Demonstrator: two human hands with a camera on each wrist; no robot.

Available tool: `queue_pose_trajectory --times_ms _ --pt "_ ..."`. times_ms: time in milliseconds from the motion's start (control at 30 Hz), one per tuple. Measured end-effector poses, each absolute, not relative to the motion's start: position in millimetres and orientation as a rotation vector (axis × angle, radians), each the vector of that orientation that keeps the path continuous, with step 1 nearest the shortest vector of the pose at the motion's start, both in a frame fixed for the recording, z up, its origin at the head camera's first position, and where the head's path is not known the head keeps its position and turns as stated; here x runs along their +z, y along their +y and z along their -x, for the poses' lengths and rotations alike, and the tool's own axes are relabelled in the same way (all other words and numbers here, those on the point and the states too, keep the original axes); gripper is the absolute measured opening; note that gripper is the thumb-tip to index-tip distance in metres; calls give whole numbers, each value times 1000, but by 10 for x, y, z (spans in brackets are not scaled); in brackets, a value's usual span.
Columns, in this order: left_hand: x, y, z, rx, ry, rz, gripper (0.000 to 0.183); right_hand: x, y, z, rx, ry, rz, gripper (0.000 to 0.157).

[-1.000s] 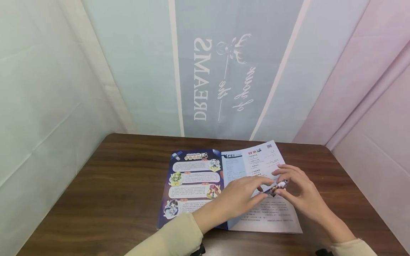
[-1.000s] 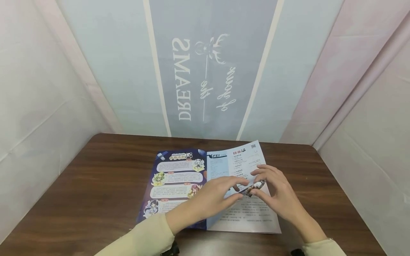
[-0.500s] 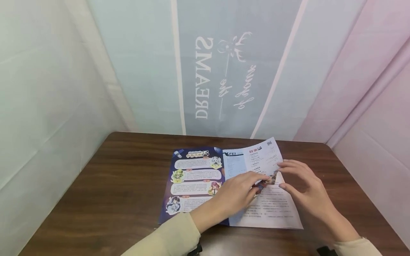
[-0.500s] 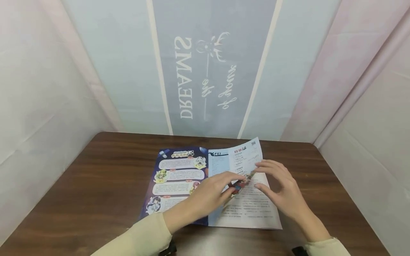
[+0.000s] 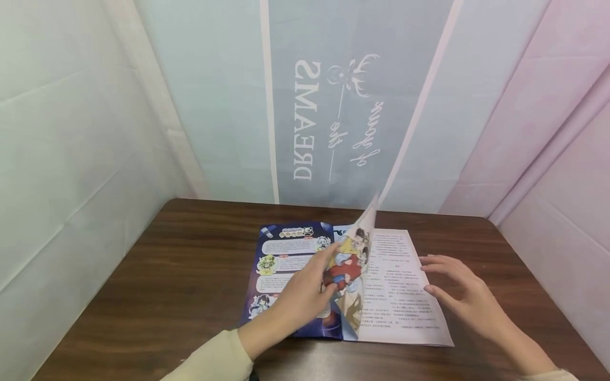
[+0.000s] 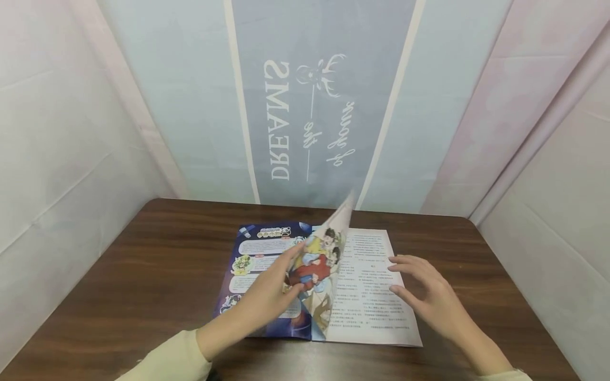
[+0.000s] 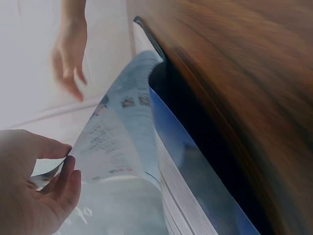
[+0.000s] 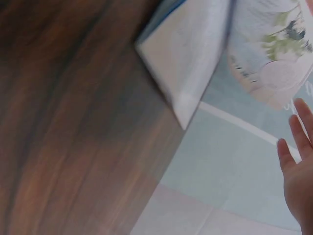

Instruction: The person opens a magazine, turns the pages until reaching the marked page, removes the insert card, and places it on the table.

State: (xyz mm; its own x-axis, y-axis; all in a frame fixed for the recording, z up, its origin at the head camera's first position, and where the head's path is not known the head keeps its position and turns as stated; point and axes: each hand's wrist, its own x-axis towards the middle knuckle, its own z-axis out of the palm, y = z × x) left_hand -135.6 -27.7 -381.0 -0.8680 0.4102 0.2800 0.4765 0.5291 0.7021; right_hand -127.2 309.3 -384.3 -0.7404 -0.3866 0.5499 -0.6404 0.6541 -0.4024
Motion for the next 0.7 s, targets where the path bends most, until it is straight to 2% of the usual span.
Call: queue_pose_trajectory --times_ms 700 --pt "-4066 -1300 1213 -1284 -2721 273 57 -4336 3500 1048 775 -2633 -722 54"
